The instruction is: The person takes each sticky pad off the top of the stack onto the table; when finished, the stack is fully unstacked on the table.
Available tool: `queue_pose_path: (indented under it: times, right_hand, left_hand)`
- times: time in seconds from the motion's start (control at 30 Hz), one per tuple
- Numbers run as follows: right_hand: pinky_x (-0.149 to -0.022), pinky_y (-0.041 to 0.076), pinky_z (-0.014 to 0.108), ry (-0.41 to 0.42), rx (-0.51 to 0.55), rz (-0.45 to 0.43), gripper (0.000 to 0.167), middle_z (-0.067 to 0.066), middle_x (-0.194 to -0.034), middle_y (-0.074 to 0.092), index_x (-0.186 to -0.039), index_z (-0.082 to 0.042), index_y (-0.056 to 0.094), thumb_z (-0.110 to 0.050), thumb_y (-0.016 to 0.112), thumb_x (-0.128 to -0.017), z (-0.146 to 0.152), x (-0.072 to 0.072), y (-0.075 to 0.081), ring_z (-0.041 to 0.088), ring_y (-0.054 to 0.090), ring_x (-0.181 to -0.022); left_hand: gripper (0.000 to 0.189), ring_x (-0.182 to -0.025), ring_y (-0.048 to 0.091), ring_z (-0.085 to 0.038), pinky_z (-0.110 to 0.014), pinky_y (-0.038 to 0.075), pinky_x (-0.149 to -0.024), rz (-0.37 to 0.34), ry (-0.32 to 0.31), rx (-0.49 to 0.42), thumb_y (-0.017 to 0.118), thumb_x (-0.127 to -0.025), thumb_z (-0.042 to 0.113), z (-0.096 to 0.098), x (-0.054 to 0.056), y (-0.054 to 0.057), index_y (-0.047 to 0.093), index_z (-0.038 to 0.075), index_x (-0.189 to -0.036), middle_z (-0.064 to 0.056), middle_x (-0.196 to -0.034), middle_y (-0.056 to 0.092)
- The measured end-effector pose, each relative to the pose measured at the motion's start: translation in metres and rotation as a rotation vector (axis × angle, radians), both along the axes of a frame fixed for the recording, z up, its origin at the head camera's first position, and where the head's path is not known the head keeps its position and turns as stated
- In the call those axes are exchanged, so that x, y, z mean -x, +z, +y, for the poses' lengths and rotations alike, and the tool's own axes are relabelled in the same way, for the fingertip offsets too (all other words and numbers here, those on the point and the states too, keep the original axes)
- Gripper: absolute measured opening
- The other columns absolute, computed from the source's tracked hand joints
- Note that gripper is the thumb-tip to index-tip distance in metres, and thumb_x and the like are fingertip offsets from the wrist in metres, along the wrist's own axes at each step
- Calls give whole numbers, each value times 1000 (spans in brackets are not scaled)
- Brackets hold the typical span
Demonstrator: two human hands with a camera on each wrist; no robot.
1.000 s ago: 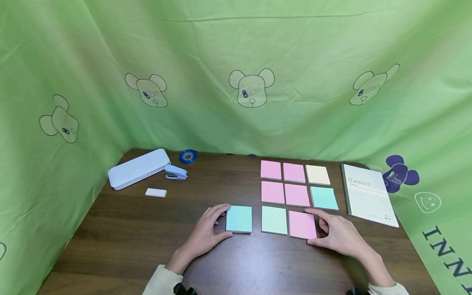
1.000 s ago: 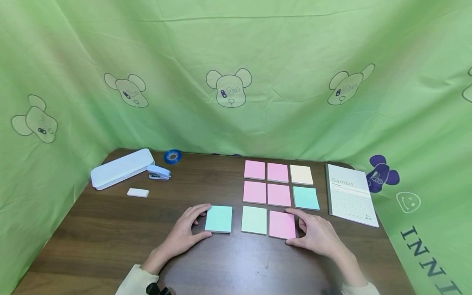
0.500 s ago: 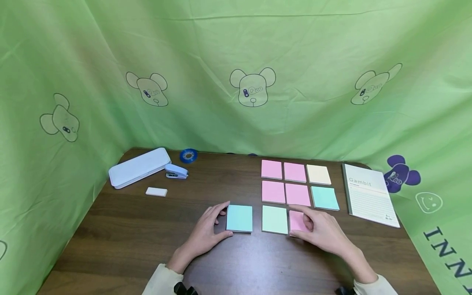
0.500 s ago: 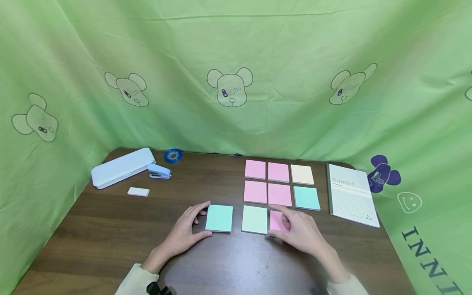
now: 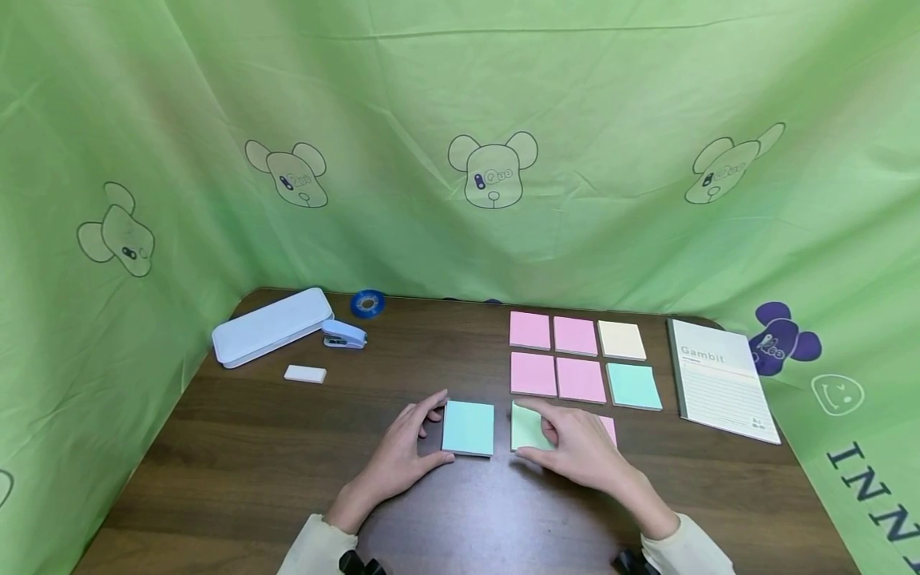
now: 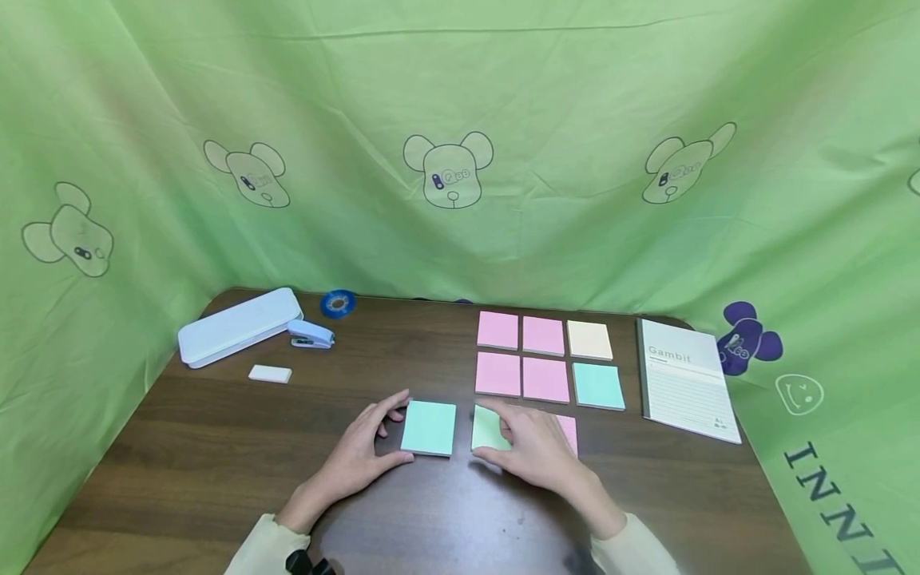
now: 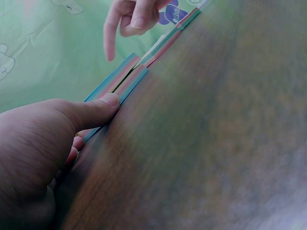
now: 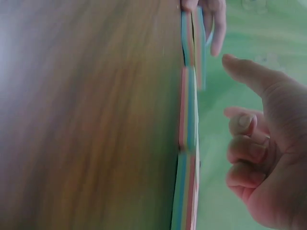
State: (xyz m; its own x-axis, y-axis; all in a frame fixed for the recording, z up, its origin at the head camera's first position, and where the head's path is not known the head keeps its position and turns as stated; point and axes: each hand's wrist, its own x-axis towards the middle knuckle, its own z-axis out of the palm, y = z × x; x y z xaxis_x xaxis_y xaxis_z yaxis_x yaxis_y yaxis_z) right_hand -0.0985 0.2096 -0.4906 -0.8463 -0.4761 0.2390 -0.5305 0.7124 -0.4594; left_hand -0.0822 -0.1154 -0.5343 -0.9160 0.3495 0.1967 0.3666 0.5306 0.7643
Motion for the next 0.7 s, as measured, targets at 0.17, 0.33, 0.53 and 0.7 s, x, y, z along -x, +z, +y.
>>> queue_pose_path:
  times: [0.17, 0.33, 0.53, 0.7]
  right_hand:
    - [-53, 27, 20, 6, -38, -11, 74, -23, -68, 35, -140, -18, 75, -54, 98, -79, -23, 1, 0, -6, 26, -60]
    - [-50, 28, 21, -2, -119, -8, 89, -20, -68, 41, -143, -15, 73, -65, 97, -74, -40, 5, -3, -4, 31, -58]
    - [-48, 32, 23, 4, -202, 8, 94, -16, -68, 48, -141, -8, 73, -62, 100, -70, -54, 8, -4, 2, 38, -57]
    - [-48, 33, 24, -14, -224, -6, 89, -15, -66, 45, -140, -7, 73, -55, 101, -71, -57, 8, -4, 4, 39, -57]
  left_hand:
    - [97, -117, 61, -16, -29, 54, -92, 7, -1, -5, 99, -86, 16, 1, 0, 0, 47, 12, -167, -1, -148, 66]
    - [97, -118, 61, -17, -29, 54, -92, 16, -6, -7, 99, -85, 14, 2, 1, 0, 47, 11, -167, -3, -154, 64]
    - [97, -120, 61, -19, -29, 54, -91, 1, -2, -11, 99, -85, 13, 1, 0, 1, 47, 10, -167, -4, -157, 63]
    - [96, -120, 61, -19, -29, 54, -92, -5, -3, -7, 98, -86, 14, 1, 1, 2, 47, 11, -167, -4, -158, 62]
